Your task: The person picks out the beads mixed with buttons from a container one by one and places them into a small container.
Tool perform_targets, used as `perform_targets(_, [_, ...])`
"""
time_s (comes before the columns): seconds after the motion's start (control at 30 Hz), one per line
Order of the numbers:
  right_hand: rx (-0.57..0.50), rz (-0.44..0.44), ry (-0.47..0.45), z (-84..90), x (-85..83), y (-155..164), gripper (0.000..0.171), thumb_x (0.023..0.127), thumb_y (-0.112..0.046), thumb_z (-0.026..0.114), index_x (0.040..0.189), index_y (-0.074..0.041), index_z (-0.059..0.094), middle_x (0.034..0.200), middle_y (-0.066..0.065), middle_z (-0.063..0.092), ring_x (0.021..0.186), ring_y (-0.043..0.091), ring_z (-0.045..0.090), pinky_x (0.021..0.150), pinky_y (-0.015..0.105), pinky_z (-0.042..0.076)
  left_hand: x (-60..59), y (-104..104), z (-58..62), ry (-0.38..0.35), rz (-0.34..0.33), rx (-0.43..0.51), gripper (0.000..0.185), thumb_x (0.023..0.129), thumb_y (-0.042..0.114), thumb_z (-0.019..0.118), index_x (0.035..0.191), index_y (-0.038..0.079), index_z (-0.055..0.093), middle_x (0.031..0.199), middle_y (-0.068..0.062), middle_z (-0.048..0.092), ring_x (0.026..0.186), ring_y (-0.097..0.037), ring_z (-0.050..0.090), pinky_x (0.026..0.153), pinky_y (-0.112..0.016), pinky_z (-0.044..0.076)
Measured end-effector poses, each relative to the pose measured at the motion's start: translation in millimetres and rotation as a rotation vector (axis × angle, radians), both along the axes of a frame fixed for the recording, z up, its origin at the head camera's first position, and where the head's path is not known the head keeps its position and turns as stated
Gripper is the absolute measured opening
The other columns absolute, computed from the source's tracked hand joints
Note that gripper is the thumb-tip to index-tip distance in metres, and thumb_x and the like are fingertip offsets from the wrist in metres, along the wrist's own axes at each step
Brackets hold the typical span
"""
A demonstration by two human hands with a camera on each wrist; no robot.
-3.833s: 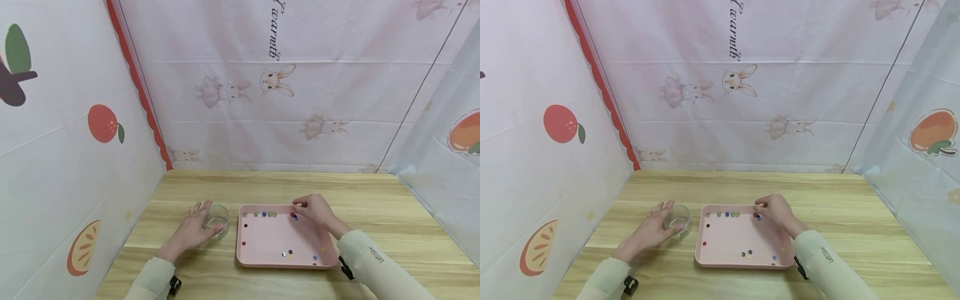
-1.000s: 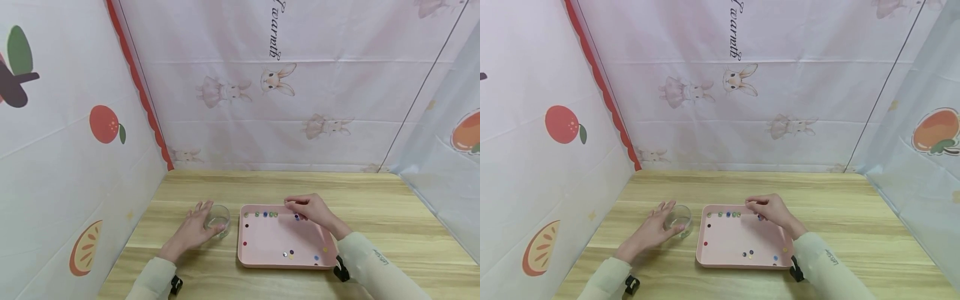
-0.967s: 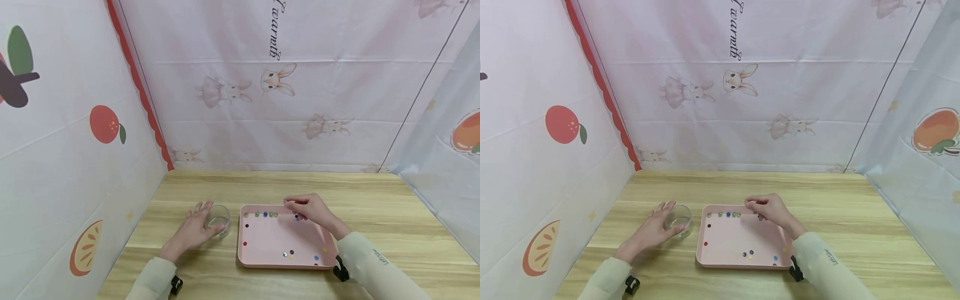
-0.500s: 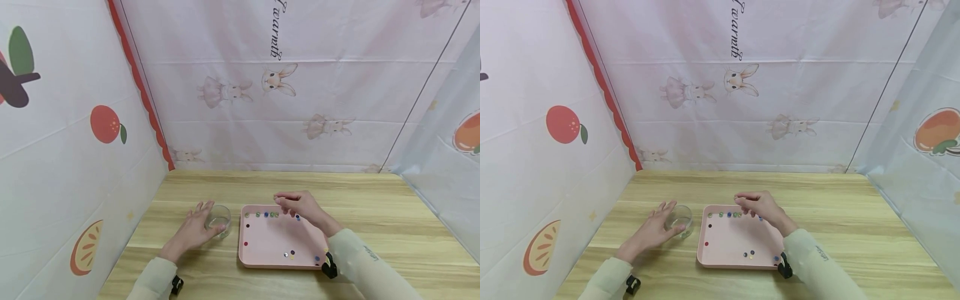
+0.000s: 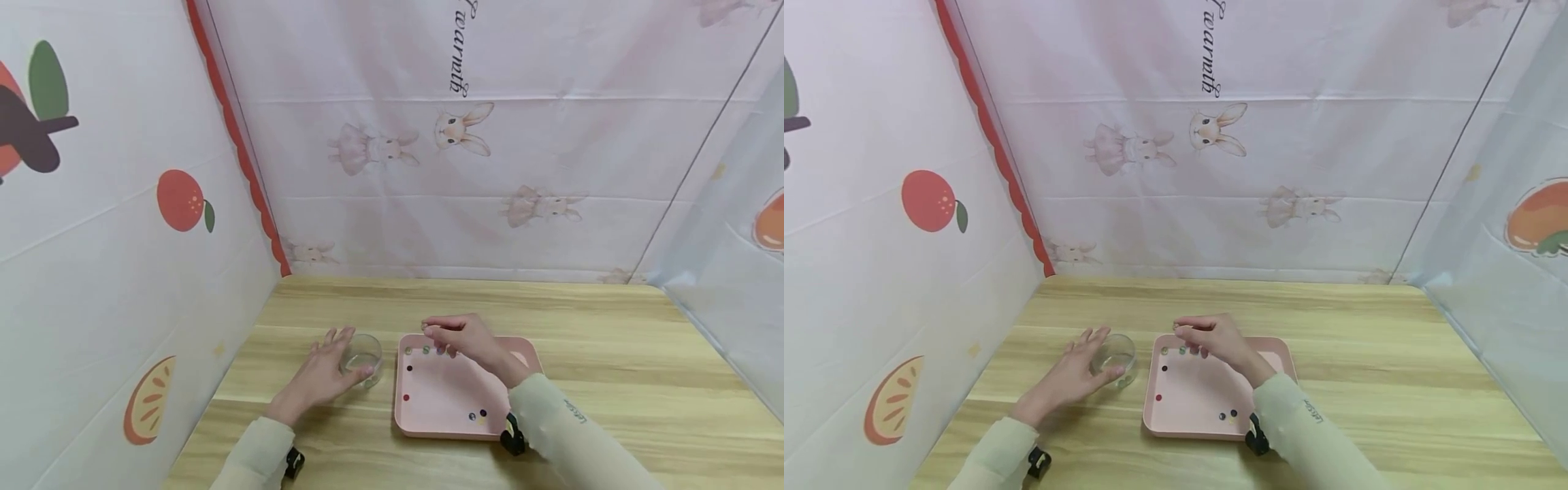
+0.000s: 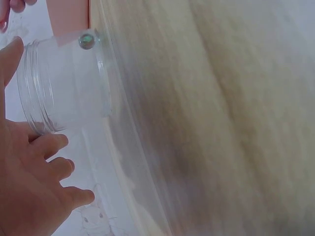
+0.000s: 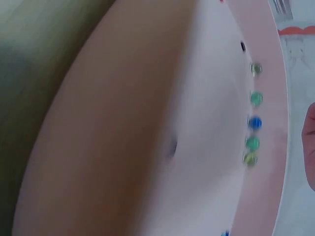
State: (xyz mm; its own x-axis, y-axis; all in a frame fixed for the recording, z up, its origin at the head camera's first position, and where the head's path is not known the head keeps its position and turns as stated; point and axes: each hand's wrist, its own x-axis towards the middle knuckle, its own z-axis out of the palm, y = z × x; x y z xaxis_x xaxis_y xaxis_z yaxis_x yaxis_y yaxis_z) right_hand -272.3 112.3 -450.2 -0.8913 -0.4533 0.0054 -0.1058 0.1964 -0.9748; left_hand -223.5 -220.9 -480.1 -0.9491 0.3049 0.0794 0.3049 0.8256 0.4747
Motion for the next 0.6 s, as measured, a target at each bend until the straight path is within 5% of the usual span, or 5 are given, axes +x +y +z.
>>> perform_targets(0.43, [-0.024, 0.08, -0.001, -6.0, 4.7, -56, 0.033, 0.1, -0.028, 0.075, 0.13, -0.015, 0.076, 0.093, 0.025, 0.074, 0.073, 0.017, 0.067, 0.066, 0.034, 0.06, 0.0, 0, 0.3, -0.003, -0.006, 0.011, 0.104, 0.095, 0.073, 0.06, 0.166, 0.004, 0.028, 0.172, -0.017, 0.031, 0.163, -0.043, 0.016, 0.128, -0.071, 0.012])
perform_targets(0.6, [-0.036, 0.093, -0.006, -9.3, 4.8, -67, 0.032, 0.101, -0.027, 0.074, 0.13, -0.015, 0.076, 0.105, 0.029, 0.076, 0.083, 0.018, 0.074, 0.074, 0.046, 0.064, -0.6, -1, -0.4, -0.004, 0.0, 0.009, 0.105, 0.094, 0.076, 0.059, 0.166, 0.005, 0.03, 0.172, -0.016, 0.032, 0.163, -0.043, 0.016, 0.128, -0.071, 0.012])
